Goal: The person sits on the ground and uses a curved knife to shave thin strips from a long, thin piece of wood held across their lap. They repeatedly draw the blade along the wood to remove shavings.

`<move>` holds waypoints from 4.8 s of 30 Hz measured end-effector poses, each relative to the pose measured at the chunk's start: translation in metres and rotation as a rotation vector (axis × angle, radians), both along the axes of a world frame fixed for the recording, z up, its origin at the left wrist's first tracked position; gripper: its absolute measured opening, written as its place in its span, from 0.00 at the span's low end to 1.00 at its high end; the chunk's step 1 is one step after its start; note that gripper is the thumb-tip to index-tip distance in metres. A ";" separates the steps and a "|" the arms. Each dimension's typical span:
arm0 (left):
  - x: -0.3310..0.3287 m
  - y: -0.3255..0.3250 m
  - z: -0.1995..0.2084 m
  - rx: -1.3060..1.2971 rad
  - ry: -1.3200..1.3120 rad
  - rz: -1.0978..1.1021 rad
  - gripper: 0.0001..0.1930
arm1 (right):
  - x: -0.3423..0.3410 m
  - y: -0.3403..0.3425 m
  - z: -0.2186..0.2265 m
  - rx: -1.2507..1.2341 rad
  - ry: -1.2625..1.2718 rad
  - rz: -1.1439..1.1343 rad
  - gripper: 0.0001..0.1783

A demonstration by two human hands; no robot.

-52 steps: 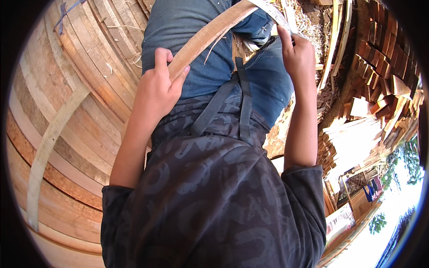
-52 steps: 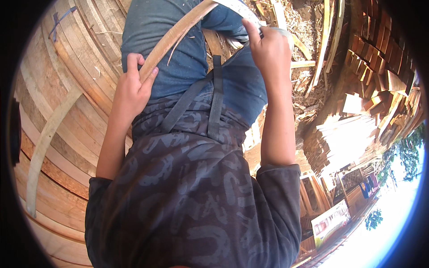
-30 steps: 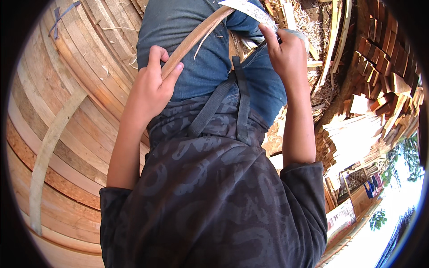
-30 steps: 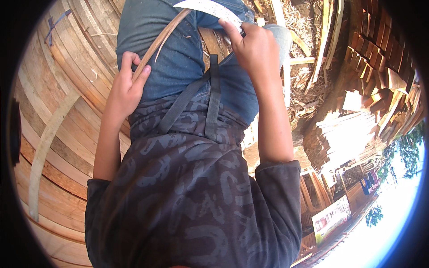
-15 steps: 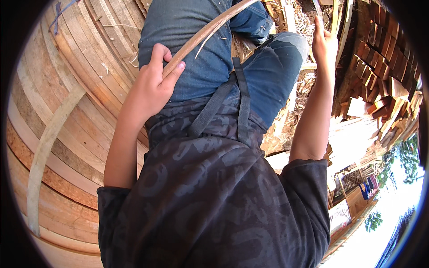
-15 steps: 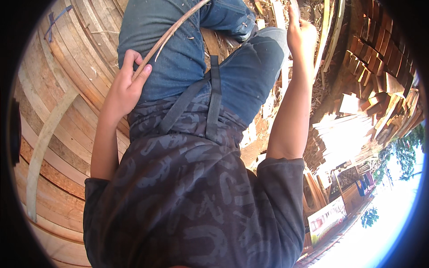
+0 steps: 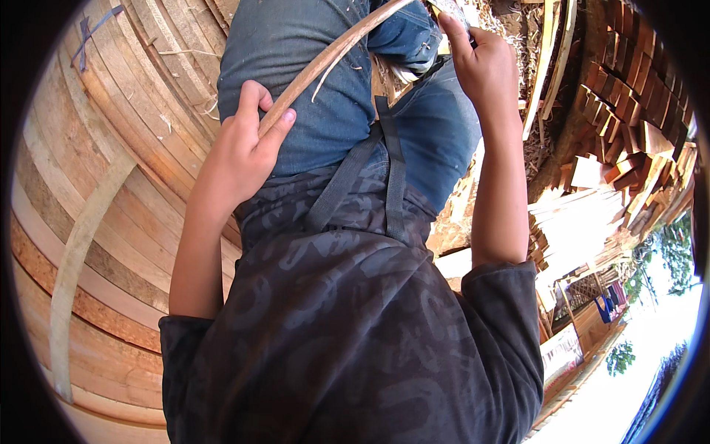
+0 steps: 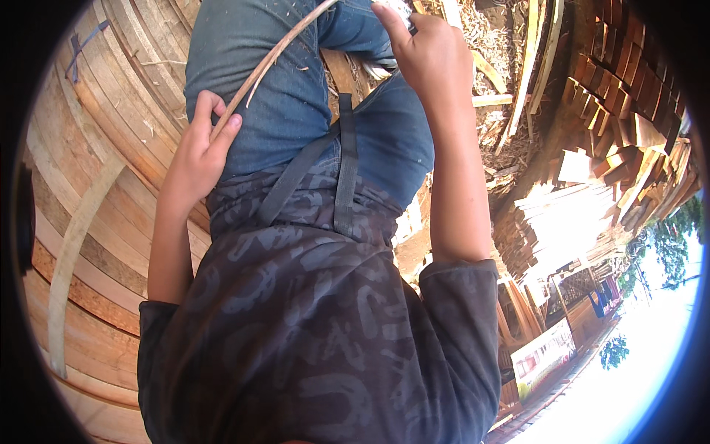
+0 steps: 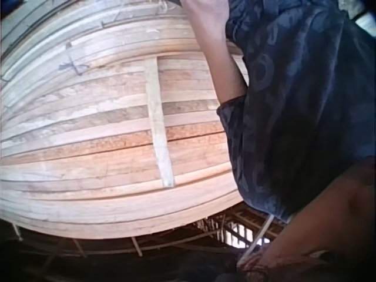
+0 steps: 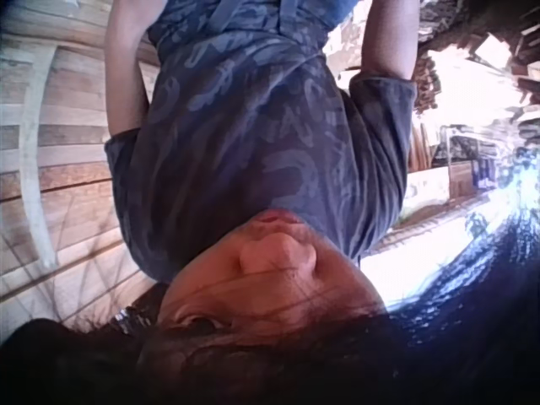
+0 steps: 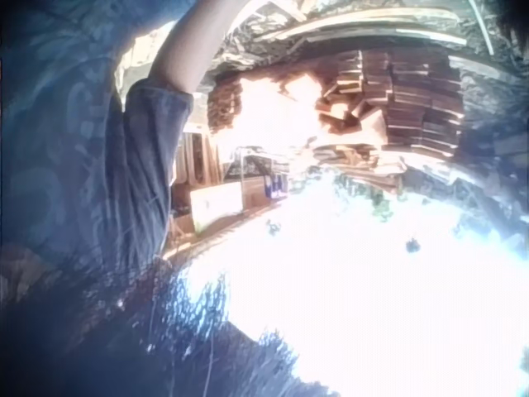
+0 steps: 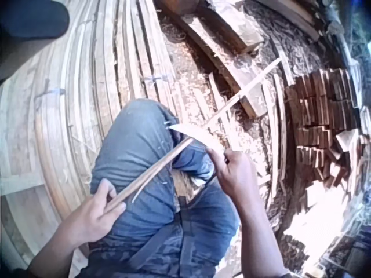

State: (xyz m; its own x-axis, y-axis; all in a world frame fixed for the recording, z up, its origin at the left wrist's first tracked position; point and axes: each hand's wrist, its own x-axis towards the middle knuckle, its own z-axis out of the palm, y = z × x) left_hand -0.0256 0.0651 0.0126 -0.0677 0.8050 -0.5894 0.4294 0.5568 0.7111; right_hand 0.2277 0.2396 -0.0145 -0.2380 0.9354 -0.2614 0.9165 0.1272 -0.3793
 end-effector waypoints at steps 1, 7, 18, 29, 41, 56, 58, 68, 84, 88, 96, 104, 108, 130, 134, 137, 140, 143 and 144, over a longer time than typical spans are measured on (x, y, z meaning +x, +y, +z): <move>0.001 0.000 0.001 -0.009 -0.005 0.007 0.15 | 0.000 0.003 -0.002 0.015 -0.010 0.015 0.38; 0.005 0.001 0.001 -0.024 -0.014 0.024 0.15 | 0.003 0.011 -0.007 0.045 -0.017 0.044 0.38; 0.004 -0.002 0.001 -0.020 0.011 0.017 0.15 | 0.010 0.005 0.012 -0.019 -0.035 0.025 0.41; 0.006 -0.007 -0.005 0.022 0.007 0.025 0.15 | 0.007 0.010 0.005 0.060 -0.053 0.007 0.39; 0.005 -0.004 -0.003 -0.017 -0.007 0.025 0.15 | -0.025 -0.035 0.028 -0.080 -0.013 0.136 0.37; 0.007 -0.002 0.000 -0.030 0.010 0.032 0.17 | 0.015 0.022 -0.009 0.019 -0.056 0.088 0.41; 0.007 -0.003 0.000 -0.019 0.005 0.040 0.17 | 0.018 0.029 -0.015 0.062 -0.053 0.102 0.41; 0.004 -0.004 -0.002 -0.036 0.001 0.022 0.16 | 0.050 0.055 -0.019 -0.004 0.051 -0.056 0.42; 0.009 0.008 0.009 -0.078 0.011 -0.016 0.17 | 0.101 0.106 -0.071 0.021 -0.129 -0.125 0.42; 0.008 0.003 0.004 -0.043 0.039 -0.016 0.17 | 0.101 0.112 -0.068 0.173 -0.136 -0.009 0.43; 0.006 0.001 0.003 -0.053 0.013 0.014 0.16 | 0.013 0.030 -0.012 0.054 0.092 0.098 0.40; -0.007 0.008 -0.002 -0.127 -0.169 0.028 0.16 | -0.034 -0.038 0.024 -0.176 0.059 0.159 0.38; -0.014 0.010 -0.002 -0.216 -0.322 0.084 0.16 | -0.037 -0.037 0.016 -0.184 0.079 0.131 0.38; -0.015 0.013 0.005 -0.307 -0.318 0.082 0.16 | -0.009 0.007 -0.021 -0.154 0.095 -0.015 0.39; -0.016 0.010 -0.002 -0.203 -0.319 0.036 0.17 | 0.009 0.014 -0.026 0.005 0.058 0.064 0.40; -0.015 0.013 0.000 -0.221 -0.308 0.031 0.17 | 0.007 0.014 -0.026 0.043 0.045 0.062 0.40; -0.014 0.009 0.000 -0.234 -0.294 0.036 0.17 | -0.008 -0.002 -0.006 -0.085 0.002 -0.029 0.39; -0.015 0.010 -0.001 -0.226 -0.287 0.046 0.17 | -0.023 -0.025 0.012 -0.081 0.006 0.081 0.39; -0.012 0.012 -0.001 -0.223 -0.290 0.052 0.17 | -0.027 -0.029 0.018 -0.099 -0.015 0.127 0.39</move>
State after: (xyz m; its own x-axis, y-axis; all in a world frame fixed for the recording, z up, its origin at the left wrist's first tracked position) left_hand -0.0380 0.0768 0.0120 0.0900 0.6547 -0.7505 0.1948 0.7275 0.6579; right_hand 0.2003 0.2102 0.0030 -0.3480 0.8675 -0.3556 0.9012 0.2051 -0.3817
